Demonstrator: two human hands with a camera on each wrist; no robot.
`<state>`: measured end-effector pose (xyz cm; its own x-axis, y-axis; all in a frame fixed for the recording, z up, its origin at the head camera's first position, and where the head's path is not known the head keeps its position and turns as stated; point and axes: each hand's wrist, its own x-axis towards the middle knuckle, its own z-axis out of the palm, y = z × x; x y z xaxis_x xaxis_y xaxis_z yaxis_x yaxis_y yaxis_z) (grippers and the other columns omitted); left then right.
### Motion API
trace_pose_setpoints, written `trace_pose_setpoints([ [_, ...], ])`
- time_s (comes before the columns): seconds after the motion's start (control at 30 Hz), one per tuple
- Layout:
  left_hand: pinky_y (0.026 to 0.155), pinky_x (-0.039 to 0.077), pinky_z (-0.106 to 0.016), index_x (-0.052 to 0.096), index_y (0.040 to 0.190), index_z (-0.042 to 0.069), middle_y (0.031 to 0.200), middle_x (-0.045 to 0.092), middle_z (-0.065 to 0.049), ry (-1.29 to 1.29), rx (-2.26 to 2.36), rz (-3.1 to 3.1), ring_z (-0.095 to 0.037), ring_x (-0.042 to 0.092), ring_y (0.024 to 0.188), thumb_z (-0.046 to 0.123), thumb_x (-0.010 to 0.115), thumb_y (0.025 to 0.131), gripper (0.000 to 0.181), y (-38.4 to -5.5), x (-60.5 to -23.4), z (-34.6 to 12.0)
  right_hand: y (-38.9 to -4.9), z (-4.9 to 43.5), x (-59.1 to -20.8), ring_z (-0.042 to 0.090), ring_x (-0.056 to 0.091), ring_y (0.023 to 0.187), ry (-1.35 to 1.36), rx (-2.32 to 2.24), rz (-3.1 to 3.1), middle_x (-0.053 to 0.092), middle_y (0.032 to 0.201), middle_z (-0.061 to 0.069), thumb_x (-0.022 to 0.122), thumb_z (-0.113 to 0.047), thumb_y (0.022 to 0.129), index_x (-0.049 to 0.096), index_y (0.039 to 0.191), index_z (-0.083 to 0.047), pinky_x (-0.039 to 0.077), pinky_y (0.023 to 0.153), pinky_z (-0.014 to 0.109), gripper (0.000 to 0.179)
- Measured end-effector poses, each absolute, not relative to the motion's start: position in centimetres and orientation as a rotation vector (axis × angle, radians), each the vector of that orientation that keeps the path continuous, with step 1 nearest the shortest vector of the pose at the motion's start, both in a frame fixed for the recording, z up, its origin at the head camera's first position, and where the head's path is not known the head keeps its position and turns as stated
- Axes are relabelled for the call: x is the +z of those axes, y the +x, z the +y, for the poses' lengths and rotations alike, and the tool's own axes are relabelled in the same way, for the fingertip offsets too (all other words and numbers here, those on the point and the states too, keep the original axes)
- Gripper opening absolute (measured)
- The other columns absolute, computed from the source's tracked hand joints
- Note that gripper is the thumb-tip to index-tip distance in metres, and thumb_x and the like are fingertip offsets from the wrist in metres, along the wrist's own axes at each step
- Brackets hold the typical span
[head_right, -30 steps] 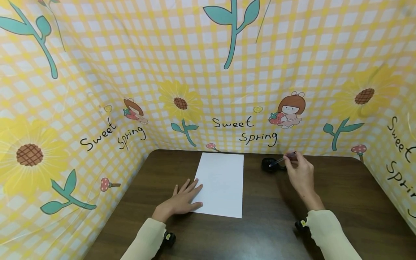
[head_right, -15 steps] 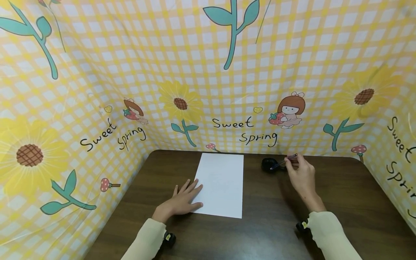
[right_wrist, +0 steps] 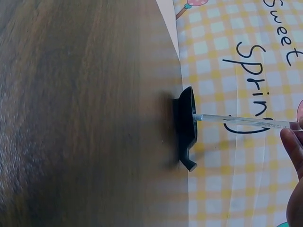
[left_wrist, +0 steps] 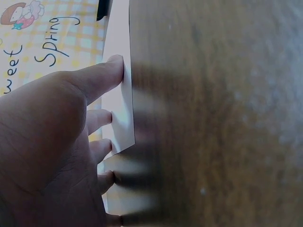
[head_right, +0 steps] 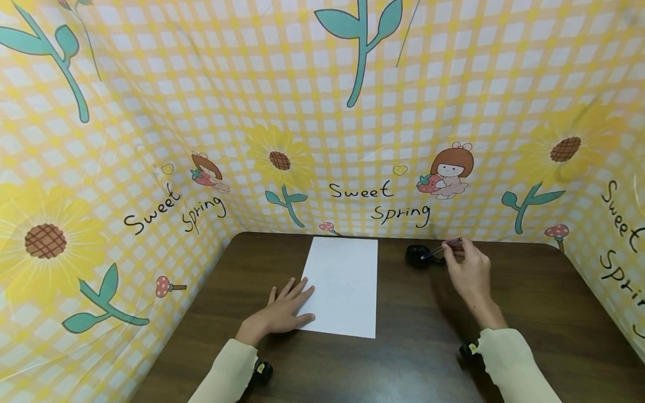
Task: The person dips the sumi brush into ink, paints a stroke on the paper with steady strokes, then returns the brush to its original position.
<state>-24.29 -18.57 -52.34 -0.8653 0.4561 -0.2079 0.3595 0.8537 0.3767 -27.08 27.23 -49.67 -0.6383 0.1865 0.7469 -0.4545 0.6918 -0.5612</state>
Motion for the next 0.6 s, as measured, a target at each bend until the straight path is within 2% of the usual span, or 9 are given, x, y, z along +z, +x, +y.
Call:
trace_pose_setpoints([
  [0.6,0.124,-0.001,-0.08,0.03,0.17,0.021,0.181,0.012,-0.008,0.602,0.464,2.751,-0.042,0.002,0.167,0.056,0.057,0.106,0.078,-24.2,-52.3,-18.5,-26.5,28.6,-49.3,-0.033,0.052,0.093,0.202,0.961,-1.986,0.076,0.097,0.029,0.075,0.005,0.094,0.07,0.109,0.012,0.041,0.082,-0.007,0.017],
])
